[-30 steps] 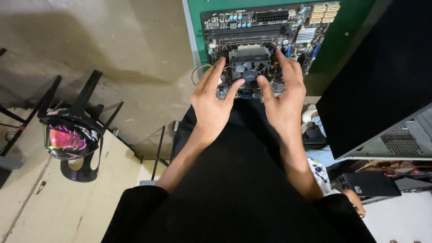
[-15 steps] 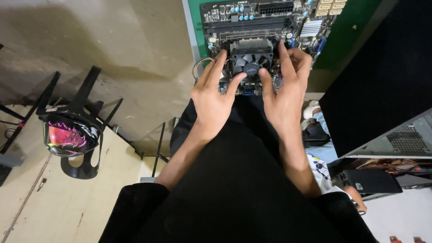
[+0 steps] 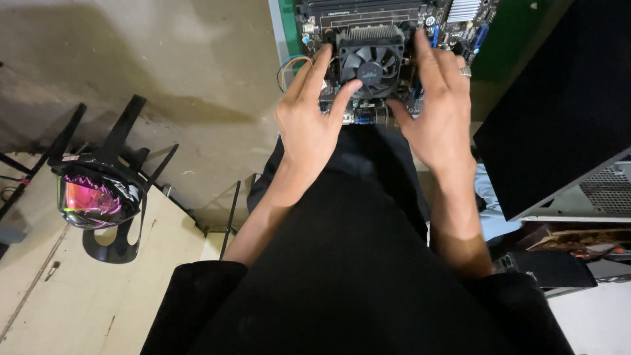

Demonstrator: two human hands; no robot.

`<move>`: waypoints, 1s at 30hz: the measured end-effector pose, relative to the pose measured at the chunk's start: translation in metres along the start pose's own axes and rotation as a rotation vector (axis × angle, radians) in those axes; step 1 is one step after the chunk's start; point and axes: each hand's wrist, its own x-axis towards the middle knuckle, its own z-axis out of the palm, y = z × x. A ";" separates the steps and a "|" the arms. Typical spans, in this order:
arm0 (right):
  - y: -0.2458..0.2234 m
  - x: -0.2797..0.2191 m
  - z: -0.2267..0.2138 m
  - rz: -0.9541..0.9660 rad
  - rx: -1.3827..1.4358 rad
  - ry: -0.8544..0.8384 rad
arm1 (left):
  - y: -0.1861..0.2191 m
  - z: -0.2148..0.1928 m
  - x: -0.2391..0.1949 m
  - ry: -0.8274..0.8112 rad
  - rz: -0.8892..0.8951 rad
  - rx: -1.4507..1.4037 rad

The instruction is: The person holds a CPU cooler with fan and heatsink, rotates it to inspect the mounting clips, and then places it onto the motherboard's CPU socket area. They press down to secure the cooler in place.

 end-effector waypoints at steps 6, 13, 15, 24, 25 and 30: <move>0.003 0.007 0.005 -0.177 -0.137 0.144 | 0.001 -0.001 0.001 0.007 0.002 0.005; 0.023 0.013 0.005 -0.255 -0.137 0.284 | -0.001 0.000 0.001 -0.009 0.017 0.036; 0.019 0.015 0.000 -0.229 -0.124 0.281 | -0.001 0.000 0.000 0.009 0.028 0.103; 0.028 0.020 -0.008 -0.293 -0.192 0.270 | 0.009 -0.018 0.001 0.105 0.177 0.162; 0.028 0.020 -0.008 -0.294 -0.190 0.268 | 0.008 -0.019 0.000 0.105 0.174 0.164; 0.028 0.022 -0.008 -0.305 -0.189 0.290 | 0.010 -0.024 -0.002 0.233 0.163 0.386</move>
